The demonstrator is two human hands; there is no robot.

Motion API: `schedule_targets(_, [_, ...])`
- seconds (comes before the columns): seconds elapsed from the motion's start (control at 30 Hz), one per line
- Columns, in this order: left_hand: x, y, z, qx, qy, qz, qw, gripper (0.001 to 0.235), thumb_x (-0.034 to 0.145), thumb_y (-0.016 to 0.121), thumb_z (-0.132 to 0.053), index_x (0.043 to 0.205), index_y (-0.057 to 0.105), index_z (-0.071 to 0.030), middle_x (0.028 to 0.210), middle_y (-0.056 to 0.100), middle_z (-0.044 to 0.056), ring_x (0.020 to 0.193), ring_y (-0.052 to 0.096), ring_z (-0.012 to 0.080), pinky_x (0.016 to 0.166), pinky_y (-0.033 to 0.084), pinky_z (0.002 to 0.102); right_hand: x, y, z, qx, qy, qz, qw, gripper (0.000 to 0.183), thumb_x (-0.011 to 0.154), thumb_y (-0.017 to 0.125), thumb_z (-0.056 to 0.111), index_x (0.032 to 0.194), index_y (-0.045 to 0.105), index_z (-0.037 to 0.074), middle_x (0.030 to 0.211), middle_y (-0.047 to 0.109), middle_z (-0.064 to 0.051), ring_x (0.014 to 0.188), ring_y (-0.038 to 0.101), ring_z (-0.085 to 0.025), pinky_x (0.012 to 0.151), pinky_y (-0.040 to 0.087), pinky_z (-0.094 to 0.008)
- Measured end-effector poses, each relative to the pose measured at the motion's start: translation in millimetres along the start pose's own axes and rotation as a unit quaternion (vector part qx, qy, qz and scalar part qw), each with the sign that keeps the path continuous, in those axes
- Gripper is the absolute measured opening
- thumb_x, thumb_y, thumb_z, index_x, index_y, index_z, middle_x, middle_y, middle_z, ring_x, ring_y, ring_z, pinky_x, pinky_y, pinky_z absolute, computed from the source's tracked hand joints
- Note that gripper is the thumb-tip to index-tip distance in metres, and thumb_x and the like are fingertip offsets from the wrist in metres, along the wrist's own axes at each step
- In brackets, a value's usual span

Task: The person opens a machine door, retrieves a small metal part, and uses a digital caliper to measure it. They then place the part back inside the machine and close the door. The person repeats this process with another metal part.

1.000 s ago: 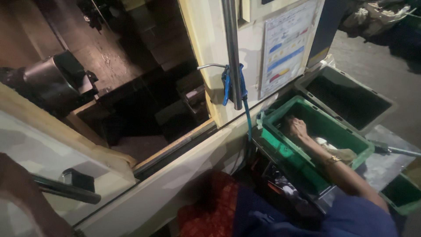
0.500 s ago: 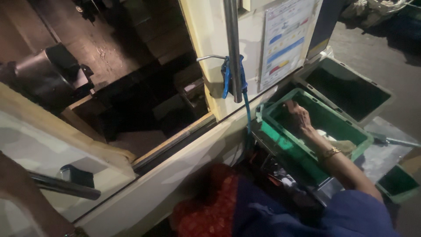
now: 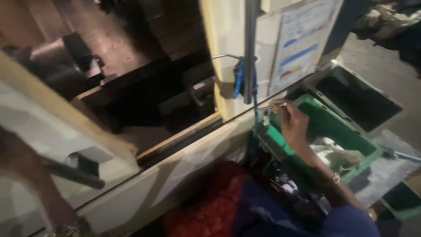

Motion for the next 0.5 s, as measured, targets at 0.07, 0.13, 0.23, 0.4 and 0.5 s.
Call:
schedule_targets(0.07, [12, -12, -39, -0.029, 0.030, -0.039, 0.998, 0.023, 0.115, 0.058, -0.006, 0.129, 0.049, 0.010, 0.124, 0.059, 0.018, 0.113, 0.060, 0.0241, 0.097, 0.050, 0.038, 6, 34, 12, 0.205, 0.068, 0.037, 0.976, 0.018, 0.109, 0.060, 0.010, 0.124, 0.066, 0.001, 0.115, 0.073, -0.013, 0.102, 0.075, -0.019, 0.086, 0.064, -0.034])
schedule_targets(0.13, [21, -26, -84, -0.063, 0.073, -0.087, 0.992, 0.027, 0.115, 0.059, -0.005, 0.133, 0.047, 0.011, 0.129, 0.059, 0.020, 0.117, 0.061, 0.0255, 0.101, 0.051, 0.038, 8, 75, 21, 0.341, 0.134, 0.074, 0.927, 0.021, 0.108, 0.060, 0.012, 0.124, 0.065, -0.001, 0.113, 0.072, -0.014, 0.102, 0.075, -0.020, 0.089, 0.066, -0.034])
schedule_targets(0.23, [29, -49, -133, -0.075, 0.103, -0.118, 0.985, 0.033, 0.115, 0.060, -0.005, 0.138, 0.045, 0.012, 0.135, 0.058, 0.023, 0.124, 0.062, 0.0275, 0.107, 0.051, 0.039, 12, 161, 37, 0.410, 0.192, 0.133, 0.882, 0.025, 0.107, 0.059, 0.015, 0.125, 0.064, -0.002, 0.107, 0.071, -0.015, 0.095, 0.076, -0.021, 0.087, 0.067, -0.034])
schedule_targets(0.4, [40, -62, -165, -0.055, -0.031, -0.069, 0.996, 0.028, 0.113, 0.066, -0.007, 0.127, 0.049, 0.010, 0.116, 0.056, 0.016, 0.103, 0.058, 0.0225, 0.089, 0.049, 0.038, 56, 334, 77, 0.406, 0.115, 0.178, 0.889, 0.030, 0.105, 0.061, 0.025, 0.123, 0.064, 0.000, 0.102, 0.074, -0.013, 0.085, 0.075, -0.016, 0.077, 0.065, -0.031])
schedule_targets(0.5, [36, -70, -182, -0.118, -0.058, -0.042, 0.990, 0.048, 0.116, 0.066, -0.007, 0.152, 0.041, 0.013, 0.111, 0.056, 0.012, 0.092, 0.055, 0.0164, 0.078, 0.046, 0.036, 100, 413, 76, 0.276, 0.133, 0.090, 0.948, 0.027, 0.111, 0.062, 0.027, 0.123, 0.069, 0.004, 0.110, 0.073, -0.013, 0.088, 0.064, -0.019, 0.077, 0.055, -0.034])
Point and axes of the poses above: each hand's wrist, its own x-axis towards the middle knuckle, its own y-axis out of the palm, z = x × y, the point moved 7 cm from there along x, towards the middle knuckle
